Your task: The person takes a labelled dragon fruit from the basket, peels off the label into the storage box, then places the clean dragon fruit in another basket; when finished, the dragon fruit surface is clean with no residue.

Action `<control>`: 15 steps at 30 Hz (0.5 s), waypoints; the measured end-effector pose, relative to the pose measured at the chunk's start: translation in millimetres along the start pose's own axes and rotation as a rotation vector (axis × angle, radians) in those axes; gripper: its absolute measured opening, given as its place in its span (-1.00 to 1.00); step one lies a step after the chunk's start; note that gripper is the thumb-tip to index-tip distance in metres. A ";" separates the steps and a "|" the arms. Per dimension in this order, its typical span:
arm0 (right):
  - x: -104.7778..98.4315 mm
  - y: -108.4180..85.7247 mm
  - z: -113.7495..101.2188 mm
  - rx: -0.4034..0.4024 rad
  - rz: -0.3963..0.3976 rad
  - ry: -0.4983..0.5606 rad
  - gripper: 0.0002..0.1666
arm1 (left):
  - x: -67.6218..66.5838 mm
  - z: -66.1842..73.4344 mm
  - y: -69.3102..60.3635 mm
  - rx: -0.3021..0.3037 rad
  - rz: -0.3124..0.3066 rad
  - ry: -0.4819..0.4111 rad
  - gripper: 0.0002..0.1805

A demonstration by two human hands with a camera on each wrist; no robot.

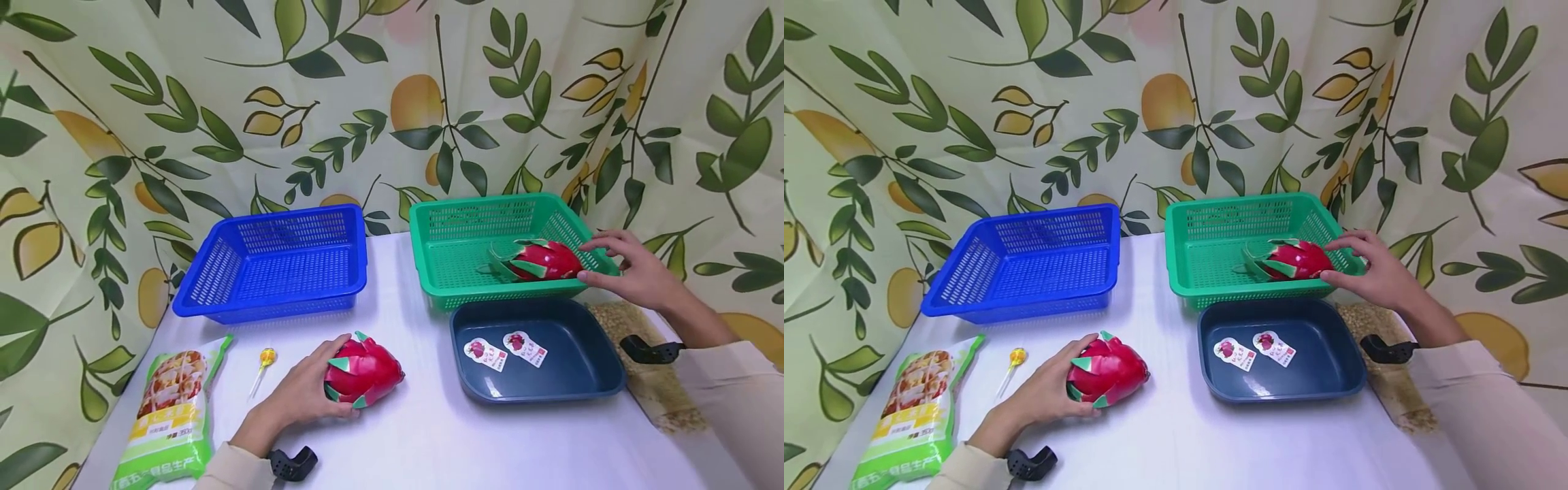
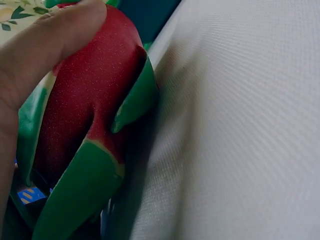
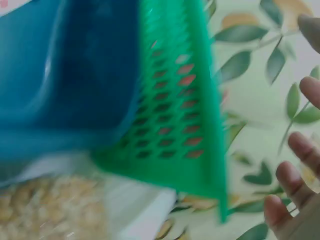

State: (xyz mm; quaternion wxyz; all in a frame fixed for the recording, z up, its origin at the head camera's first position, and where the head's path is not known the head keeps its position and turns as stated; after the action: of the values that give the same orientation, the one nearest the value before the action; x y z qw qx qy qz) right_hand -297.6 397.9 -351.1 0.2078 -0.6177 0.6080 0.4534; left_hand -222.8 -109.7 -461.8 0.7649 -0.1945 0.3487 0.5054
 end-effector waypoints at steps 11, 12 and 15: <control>20.8 1.6 59.0 0.162 -0.065 0.003 -0.39 | -6.5 4.1 5.9 0.103 0.023 -0.054 0.15; 22.7 1.2 61.6 0.178 -0.076 0.006 -0.37 | -7.6 6.2 6.3 0.114 0.026 -0.058 0.14; 25.1 -1.4 66.2 0.204 -0.089 0.015 -0.35 | -13.8 16.2 8.8 0.139 0.037 -0.099 0.14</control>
State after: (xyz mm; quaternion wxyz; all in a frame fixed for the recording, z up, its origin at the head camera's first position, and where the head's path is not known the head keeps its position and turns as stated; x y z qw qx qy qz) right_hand -320.4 437.5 -405.2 0.2847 -0.6231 0.6246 0.3749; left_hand -228.7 -104.4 -440.2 0.7834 -0.1091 0.3483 0.5030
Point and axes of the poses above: each hand's wrist, its own y-axis towards the middle knuckle, its own x-axis out of the palm, z = x × y, the point moved 6 cm from there along y, towards the middle knuckle, and after that the axes turned 5 degrees about -y, right-handed, at the moved point
